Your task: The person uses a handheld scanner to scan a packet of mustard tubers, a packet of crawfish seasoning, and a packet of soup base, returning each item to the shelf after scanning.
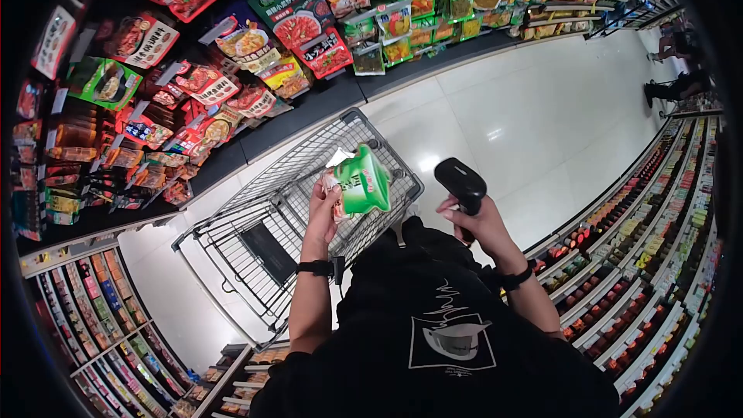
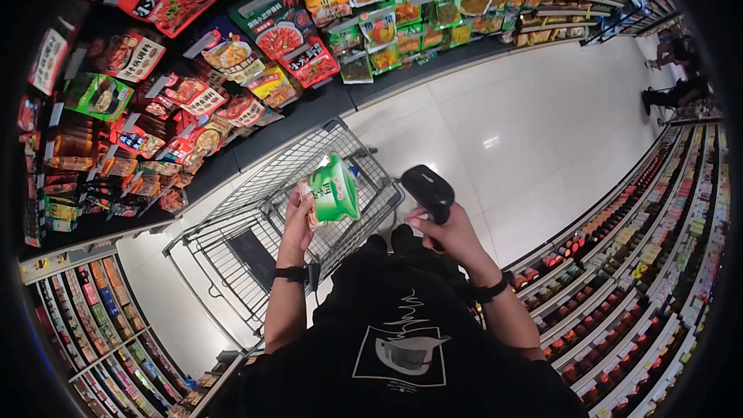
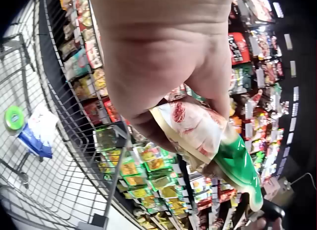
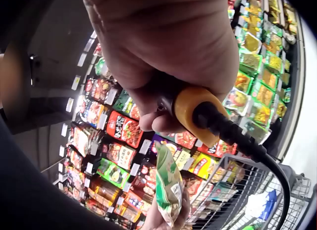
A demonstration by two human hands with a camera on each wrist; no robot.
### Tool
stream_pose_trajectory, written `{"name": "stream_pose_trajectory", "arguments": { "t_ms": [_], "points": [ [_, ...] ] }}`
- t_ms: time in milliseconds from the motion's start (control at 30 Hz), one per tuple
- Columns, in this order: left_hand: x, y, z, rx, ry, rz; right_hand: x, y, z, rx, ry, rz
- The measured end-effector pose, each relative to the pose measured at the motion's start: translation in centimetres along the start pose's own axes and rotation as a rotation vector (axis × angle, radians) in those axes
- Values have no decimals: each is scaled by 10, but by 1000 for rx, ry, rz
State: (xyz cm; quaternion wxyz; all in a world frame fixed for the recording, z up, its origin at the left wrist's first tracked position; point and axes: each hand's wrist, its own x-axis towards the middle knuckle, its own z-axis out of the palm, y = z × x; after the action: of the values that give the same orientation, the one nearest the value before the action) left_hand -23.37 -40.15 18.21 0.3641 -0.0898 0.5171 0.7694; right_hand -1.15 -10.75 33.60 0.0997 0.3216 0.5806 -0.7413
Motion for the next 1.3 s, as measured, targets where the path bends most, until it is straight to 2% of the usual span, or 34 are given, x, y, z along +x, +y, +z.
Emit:
{"name": "stream_pose_trajectory", "arguments": {
  "t_ms": [100, 267, 333, 467, 567, 600, 733, 833, 867, 967, 1000, 1033, 1100, 1300],
  "points": [
    [-10, 47, 30, 82, -120, 92, 7, -35, 38, 83, 43, -215],
    [-41, 103, 69, 78, -186, 281, 17, -58, 80, -13, 157, -309],
    [-47, 112, 65, 9, -221, 328, 19, -67, 88, 1, 195, -347],
    [-68, 121, 40, 54, -155, 350, 25, -89, 87, -66, 169, -463],
    [-83, 135, 20, 156, -348, 239, 29, -105, 98, -120, 140, -451],
    [-88, 134, 16, 152, -361, 231, 28, -110, 102, -167, 108, -436],
    [-107, 141, -5, 388, -566, 1, 22, -118, 128, -352, 114, -573],
    [-119, 145, -6, 405, -541, 33, 14, -122, 142, -410, 83, -535],
    [-126, 149, -4, 409, -518, 72, 18, -114, 141, -385, 78, -601],
    [-128, 148, -17, 391, -279, 232, 14, -112, 147, -100, 99, -471],
    [-130, 151, -17, 334, -175, 311, 16, -108, 143, -132, 125, -516],
    [-130, 153, -21, 261, -54, 312, 9, -111, 142, -139, 159, -441],
    [-135, 160, -17, 143, 48, 403, 7, -101, 132, 65, 130, -428],
    [-129, 154, -23, 117, 107, 544, -5, -79, 134, 171, 119, -351]
  ]
}}
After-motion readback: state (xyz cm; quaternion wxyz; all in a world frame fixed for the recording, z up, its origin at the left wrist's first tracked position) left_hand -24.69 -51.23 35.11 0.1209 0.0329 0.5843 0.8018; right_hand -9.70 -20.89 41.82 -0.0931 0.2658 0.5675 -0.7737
